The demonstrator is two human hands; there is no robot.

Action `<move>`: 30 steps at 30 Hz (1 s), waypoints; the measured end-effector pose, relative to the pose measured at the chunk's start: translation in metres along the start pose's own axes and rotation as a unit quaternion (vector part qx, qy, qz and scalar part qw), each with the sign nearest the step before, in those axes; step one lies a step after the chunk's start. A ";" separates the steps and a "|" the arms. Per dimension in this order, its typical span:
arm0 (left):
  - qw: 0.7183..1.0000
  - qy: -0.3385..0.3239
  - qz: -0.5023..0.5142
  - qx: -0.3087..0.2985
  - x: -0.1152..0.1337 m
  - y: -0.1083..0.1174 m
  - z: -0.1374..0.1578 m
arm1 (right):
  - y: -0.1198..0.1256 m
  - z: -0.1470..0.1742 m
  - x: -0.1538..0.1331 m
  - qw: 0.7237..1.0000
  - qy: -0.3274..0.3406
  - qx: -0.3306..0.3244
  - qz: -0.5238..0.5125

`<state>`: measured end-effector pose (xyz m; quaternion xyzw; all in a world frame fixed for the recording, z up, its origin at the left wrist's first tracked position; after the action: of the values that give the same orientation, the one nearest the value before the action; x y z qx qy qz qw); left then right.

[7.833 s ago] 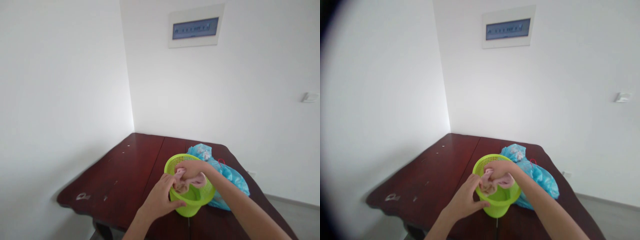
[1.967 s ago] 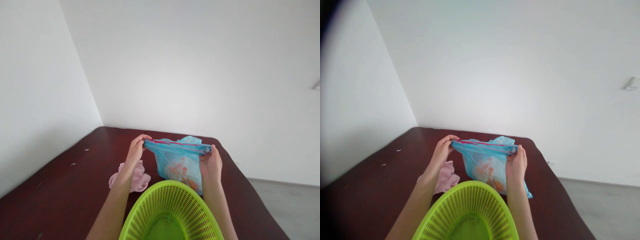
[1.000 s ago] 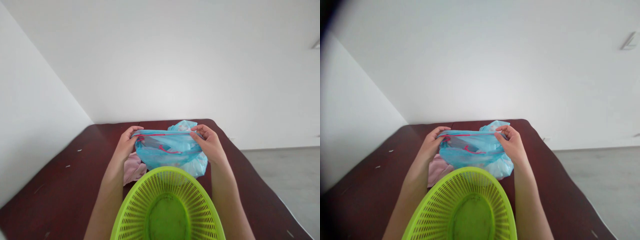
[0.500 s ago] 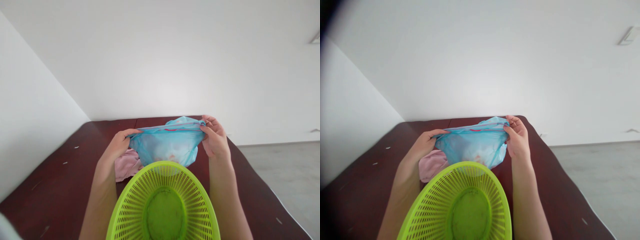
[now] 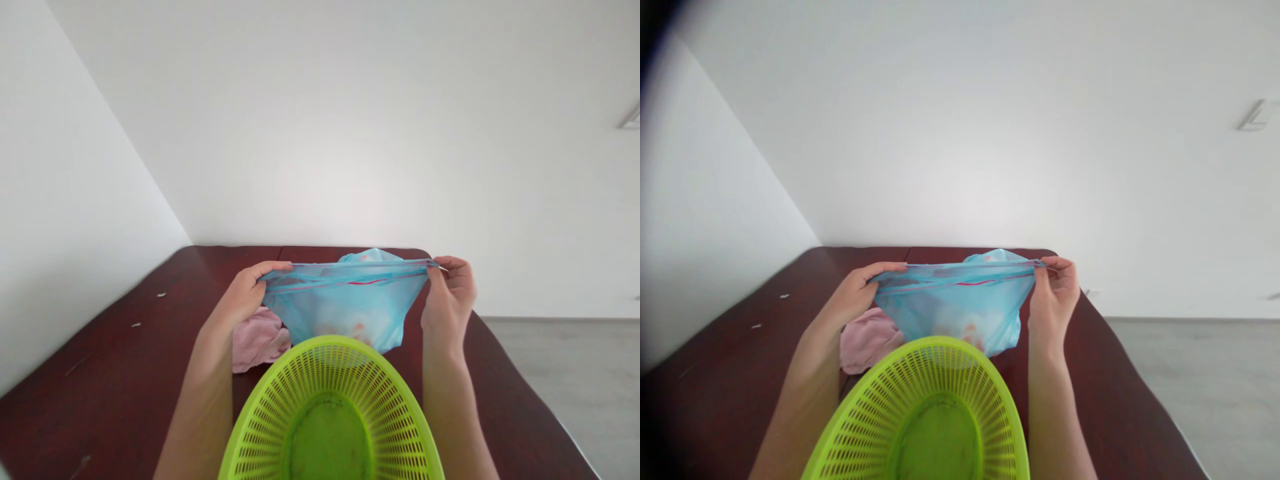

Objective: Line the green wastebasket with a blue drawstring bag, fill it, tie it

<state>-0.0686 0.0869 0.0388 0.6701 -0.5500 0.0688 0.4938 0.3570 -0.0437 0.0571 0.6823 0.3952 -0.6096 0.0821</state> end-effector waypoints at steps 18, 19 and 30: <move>0.993 0.003 -0.086 -0.080 -0.008 -0.016 0.017 | -0.024 0.003 0.024 0.950 -0.234 -0.171 -0.117; 0.993 0.004 -0.094 -0.076 -0.008 -0.013 0.020 | -0.028 0.009 0.020 0.946 -0.241 -0.195 -0.096; 0.992 -0.050 0.023 -0.110 0.061 -0.056 -0.008 | -0.060 0.035 0.030 0.901 -0.294 -0.320 -0.022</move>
<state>0.0036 0.0467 0.0484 0.6017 -0.5931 -0.0141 0.5348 0.2900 -0.0107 0.0444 0.4007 0.5415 -0.6248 0.3947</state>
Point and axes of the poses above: each hand's wrist, its own z-axis away from the middle knuckle, its own y-axis out of the back of the hand, x = y × z, the point moved 8 cm from there along -z, towards the middle knuckle, and after that the axes turned 13 degrees about -y, right-handed, at the moved point
